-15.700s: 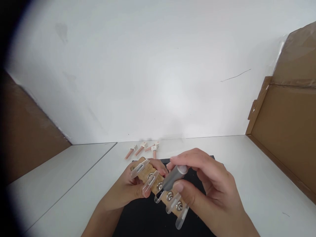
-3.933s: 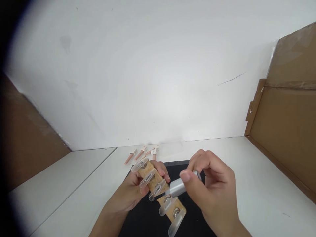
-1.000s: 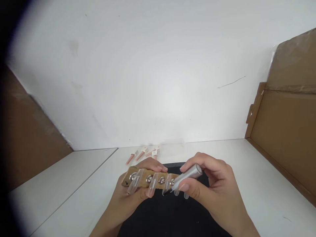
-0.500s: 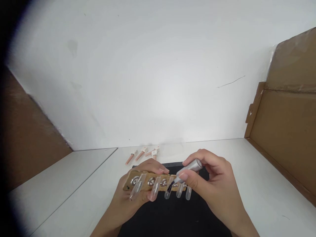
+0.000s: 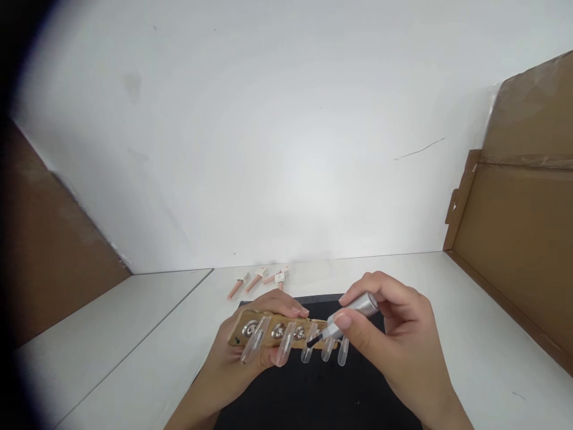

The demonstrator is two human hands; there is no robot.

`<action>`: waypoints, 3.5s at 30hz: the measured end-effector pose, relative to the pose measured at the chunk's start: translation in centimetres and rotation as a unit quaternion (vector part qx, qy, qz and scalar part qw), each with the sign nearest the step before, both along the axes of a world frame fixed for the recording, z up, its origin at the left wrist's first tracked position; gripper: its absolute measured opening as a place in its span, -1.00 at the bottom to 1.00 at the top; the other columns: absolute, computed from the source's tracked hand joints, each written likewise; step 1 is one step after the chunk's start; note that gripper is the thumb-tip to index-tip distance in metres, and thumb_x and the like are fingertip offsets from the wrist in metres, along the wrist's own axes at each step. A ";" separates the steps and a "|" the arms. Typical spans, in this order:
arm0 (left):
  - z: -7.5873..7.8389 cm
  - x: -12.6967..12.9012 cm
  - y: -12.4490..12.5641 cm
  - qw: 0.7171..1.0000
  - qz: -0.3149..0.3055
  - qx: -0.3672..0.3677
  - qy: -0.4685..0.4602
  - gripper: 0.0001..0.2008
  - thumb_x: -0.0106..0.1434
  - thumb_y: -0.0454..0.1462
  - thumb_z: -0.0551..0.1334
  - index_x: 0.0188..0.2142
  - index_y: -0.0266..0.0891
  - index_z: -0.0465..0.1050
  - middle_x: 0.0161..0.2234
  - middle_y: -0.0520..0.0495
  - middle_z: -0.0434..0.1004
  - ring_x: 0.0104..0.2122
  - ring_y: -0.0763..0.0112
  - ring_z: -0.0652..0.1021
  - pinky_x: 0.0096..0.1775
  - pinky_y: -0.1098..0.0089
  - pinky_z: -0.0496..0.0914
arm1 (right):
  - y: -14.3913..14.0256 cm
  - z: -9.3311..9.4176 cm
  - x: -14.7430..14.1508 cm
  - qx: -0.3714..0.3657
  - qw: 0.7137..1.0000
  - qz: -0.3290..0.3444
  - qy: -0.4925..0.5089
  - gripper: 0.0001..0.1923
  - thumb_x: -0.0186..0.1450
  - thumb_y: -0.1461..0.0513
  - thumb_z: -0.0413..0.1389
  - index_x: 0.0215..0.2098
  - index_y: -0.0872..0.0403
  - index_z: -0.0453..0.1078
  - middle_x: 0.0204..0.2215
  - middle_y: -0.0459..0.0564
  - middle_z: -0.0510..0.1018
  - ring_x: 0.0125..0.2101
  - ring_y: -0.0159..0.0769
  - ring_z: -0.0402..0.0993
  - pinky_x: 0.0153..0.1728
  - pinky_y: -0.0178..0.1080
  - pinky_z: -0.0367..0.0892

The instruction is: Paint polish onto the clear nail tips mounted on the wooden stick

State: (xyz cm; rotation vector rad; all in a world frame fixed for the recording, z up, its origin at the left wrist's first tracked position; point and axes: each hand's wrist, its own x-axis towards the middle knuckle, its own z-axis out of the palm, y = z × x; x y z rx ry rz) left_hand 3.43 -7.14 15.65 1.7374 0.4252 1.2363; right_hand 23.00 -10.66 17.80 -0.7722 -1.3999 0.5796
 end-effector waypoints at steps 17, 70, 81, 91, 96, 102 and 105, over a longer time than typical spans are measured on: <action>0.3 0.2 -0.2 1.000 0.020 0.020 0.005 -0.81 0.08 -0.17 0.37 -0.29 -0.14 0.55 -0.42 -0.04 0.56 -0.57 0.47 0.51 -0.55 0.48 0.42 | -0.1 0.2 -0.6 -0.035 0.997 -0.069 -0.016 -0.88 0.14 0.22 0.27 -0.54 0.00 0.46 -0.68 -0.14 0.45 -0.65 -0.35 0.34 -0.64 -0.35 0.28; 0.6 0.2 0.2 0.993 0.038 0.097 0.049 -0.78 0.08 -0.24 0.38 -0.22 -0.09 0.55 -0.36 -0.07 0.58 -0.39 0.34 0.57 -0.39 0.41 0.45 | -0.2 0.8 -0.2 0.071 0.992 0.007 -0.108 -0.85 0.15 0.28 0.27 -0.50 0.01 0.39 -0.71 -0.20 0.35 -0.71 -0.46 0.23 -0.71 -0.41 0.14; 0.2 -0.3 -0.2 0.998 0.007 0.049 0.029 -0.78 0.09 -0.21 0.37 -0.22 -0.01 0.57 -0.36 -0.05 0.54 -0.41 0.40 0.55 -0.43 0.47 0.45 | 0.3 0.2 -0.2 0.057 0.992 -0.078 -0.083 -0.88 0.22 0.23 0.23 -0.46 -0.04 0.40 -0.71 -0.23 0.37 -0.69 -0.46 0.24 -0.67 -0.45 0.20; 0.2 -0.7 0.1 0.992 -0.070 -0.102 -0.026 -0.83 0.12 -0.22 0.35 -0.25 -0.02 0.57 -0.45 0.05 0.46 -0.48 0.54 0.46 -0.42 0.55 0.39 | 0.0 0.3 0.1 0.066 0.997 0.004 -0.043 -0.82 0.25 0.05 0.19 -0.41 -0.05 0.46 -0.67 -0.18 0.41 -0.64 -0.43 0.29 -0.64 -0.43 0.23; 0.3 -0.1 0.4 0.973 -0.133 -0.172 -0.084 -0.82 0.12 -0.17 0.34 -0.25 -0.09 0.57 -0.30 0.00 0.53 -0.34 0.50 0.52 -0.31 0.54 0.45 | -0.1 1.2 -0.3 0.051 0.993 0.085 -0.070 -0.81 0.25 0.03 0.19 -0.39 -0.06 0.45 -0.70 -0.19 0.36 -0.69 -0.44 0.23 -0.68 -0.41 0.19; 0.4 0.2 0.3 0.961 -0.169 -0.195 -0.096 -0.81 0.11 -0.19 0.35 -0.24 -0.12 0.58 -0.32 -0.01 0.53 -0.37 0.51 0.52 -0.31 0.53 0.45 | -0.2 1.6 -1.0 0.046 0.994 0.068 -0.077 -0.82 0.21 0.04 0.23 -0.43 -0.05 0.46 -0.71 -0.20 0.35 -0.70 -0.47 0.23 -0.70 -0.46 0.19; 0.3 0.1 0.1 0.961 -0.171 -0.195 -0.094 -0.80 0.11 -0.18 0.35 -0.24 -0.12 0.58 -0.34 -0.01 0.53 -0.40 0.52 0.50 -0.33 0.53 0.44 | -0.1 1.0 -0.8 0.033 0.997 0.040 -0.060 -0.86 0.21 0.07 0.24 -0.42 -0.06 0.48 -0.71 -0.21 0.37 -0.69 -0.46 0.24 -0.68 -0.46 0.21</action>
